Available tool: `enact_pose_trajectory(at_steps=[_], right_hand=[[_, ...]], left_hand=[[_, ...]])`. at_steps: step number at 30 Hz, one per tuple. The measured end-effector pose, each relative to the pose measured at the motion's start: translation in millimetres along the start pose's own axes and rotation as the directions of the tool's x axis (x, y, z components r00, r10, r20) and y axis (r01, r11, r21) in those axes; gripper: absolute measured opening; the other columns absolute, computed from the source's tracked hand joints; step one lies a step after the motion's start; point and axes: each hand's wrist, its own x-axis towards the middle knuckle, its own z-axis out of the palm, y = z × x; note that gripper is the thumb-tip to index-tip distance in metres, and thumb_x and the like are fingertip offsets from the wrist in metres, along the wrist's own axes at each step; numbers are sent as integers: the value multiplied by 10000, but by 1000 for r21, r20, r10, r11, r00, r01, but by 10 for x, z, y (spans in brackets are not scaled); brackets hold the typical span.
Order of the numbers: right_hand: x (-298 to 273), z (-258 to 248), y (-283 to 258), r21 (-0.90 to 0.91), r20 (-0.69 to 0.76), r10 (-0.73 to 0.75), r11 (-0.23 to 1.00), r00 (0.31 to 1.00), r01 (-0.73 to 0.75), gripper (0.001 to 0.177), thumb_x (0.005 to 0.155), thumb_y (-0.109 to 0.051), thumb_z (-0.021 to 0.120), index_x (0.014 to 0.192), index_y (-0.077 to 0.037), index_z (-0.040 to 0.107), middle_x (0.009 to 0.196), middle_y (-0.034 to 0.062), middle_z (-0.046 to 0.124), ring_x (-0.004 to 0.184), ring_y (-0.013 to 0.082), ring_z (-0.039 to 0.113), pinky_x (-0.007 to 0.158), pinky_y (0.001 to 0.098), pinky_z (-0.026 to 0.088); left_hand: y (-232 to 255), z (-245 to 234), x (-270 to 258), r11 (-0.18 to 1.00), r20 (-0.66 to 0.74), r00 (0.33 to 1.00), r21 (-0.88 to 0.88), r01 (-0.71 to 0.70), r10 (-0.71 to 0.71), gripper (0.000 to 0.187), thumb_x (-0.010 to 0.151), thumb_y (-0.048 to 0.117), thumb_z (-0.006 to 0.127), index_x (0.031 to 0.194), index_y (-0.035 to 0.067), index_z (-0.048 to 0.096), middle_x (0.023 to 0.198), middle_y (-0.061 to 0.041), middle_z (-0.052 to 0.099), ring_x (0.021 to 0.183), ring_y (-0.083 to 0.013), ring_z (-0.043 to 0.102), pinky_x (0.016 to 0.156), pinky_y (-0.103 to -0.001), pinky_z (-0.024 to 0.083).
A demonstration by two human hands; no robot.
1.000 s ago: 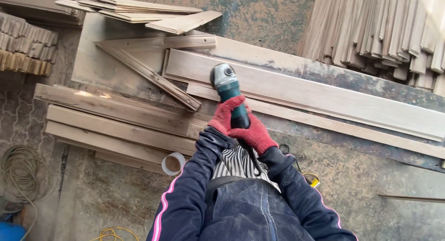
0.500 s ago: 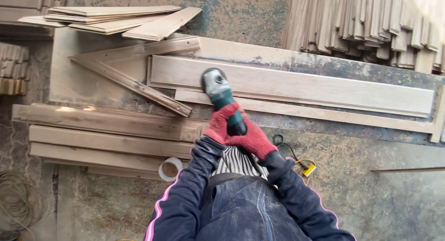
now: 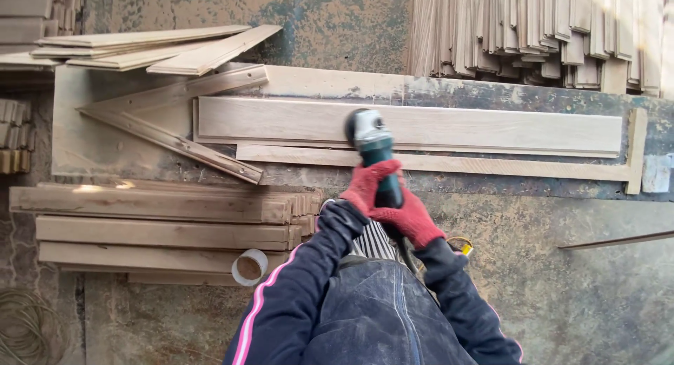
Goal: Using an angle grinder to sand or shape wooden planks.
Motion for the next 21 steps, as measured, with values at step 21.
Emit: enact_pose_trajectory(at_steps=[21], right_hand=[[480, -618, 1054, 307, -219, 93, 952, 971, -22, 608, 585, -345, 1006, 959, -70, 612, 676, 214, 639, 536, 347, 680, 414, 483, 590]], left_hand=[[-490, 860, 159, 967, 191, 981, 255, -20, -30, 517, 582, 85, 940, 998, 0, 645, 647, -184, 670, 570, -335, 721, 547, -455, 624]])
